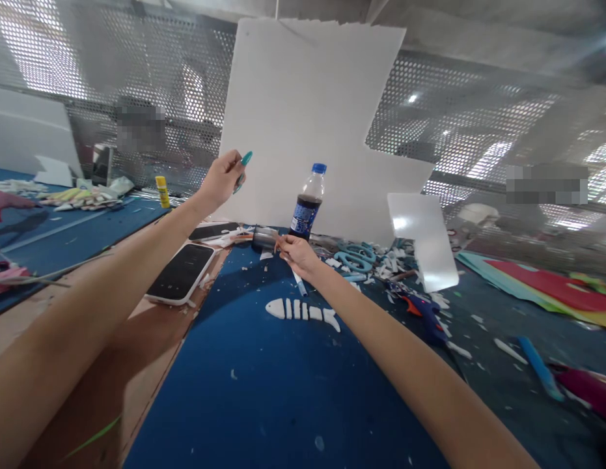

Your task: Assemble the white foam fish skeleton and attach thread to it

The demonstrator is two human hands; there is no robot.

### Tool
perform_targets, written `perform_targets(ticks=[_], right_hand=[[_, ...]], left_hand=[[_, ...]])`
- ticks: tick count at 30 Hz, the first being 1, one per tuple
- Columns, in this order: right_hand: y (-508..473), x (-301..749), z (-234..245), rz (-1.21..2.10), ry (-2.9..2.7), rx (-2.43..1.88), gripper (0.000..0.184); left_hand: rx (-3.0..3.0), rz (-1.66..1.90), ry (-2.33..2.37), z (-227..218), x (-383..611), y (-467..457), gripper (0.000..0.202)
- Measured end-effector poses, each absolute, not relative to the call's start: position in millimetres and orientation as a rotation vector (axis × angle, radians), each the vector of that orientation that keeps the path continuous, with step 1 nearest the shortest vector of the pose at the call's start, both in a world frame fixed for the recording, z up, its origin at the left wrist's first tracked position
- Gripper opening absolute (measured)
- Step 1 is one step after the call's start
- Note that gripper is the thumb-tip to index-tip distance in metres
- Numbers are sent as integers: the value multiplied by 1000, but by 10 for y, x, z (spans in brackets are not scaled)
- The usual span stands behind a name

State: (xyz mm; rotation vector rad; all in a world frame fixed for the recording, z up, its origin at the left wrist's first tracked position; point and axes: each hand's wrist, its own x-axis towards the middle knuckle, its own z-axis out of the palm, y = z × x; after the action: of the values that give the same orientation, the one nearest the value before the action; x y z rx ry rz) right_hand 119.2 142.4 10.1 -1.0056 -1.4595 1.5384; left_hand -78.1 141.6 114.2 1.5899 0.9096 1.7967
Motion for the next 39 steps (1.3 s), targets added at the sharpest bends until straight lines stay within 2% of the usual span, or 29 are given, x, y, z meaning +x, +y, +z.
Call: perform_targets(ticks=[4, 8, 12, 18, 26, 30, 32, 35, 39], right_hand=[[1360, 1223, 199, 1607, -1483, -921, 25], [1273, 1258, 395, 1758, -1499, -792, 54], [1150, 1272, 627, 1832, -1533, -661, 61], [1037, 1286, 805, 1786, -1484, -566, 39], [1222, 1362, 756, 1679, -1229, -606, 32], [1310, 1424, 710, 1639, -1162, -642, 29], [1325, 1436, 693, 1621, -1148, -652, 26], [1319, 1425, 676, 1583, -1147, -668, 22], [1301, 1379, 617, 1528, -1186, -718, 22]], left_hand=[[1645, 1817, 761, 1194, -711, 1350, 31], [1557, 1645, 623, 1255, -565, 1216, 29], [1607, 1544, 619, 1261, -456, 1143, 28], [1789, 1467, 909, 1101, -478, 1273, 25], [2050, 1265, 1394, 838, -766, 1603, 15], [2146, 1043, 1557, 802, -871, 1643, 31], [2212, 903, 1563, 809, -890, 1614, 29], [2321, 657, 1469, 853, -864, 1519, 14], [2384, 374, 1270, 987, -752, 1326, 17]])
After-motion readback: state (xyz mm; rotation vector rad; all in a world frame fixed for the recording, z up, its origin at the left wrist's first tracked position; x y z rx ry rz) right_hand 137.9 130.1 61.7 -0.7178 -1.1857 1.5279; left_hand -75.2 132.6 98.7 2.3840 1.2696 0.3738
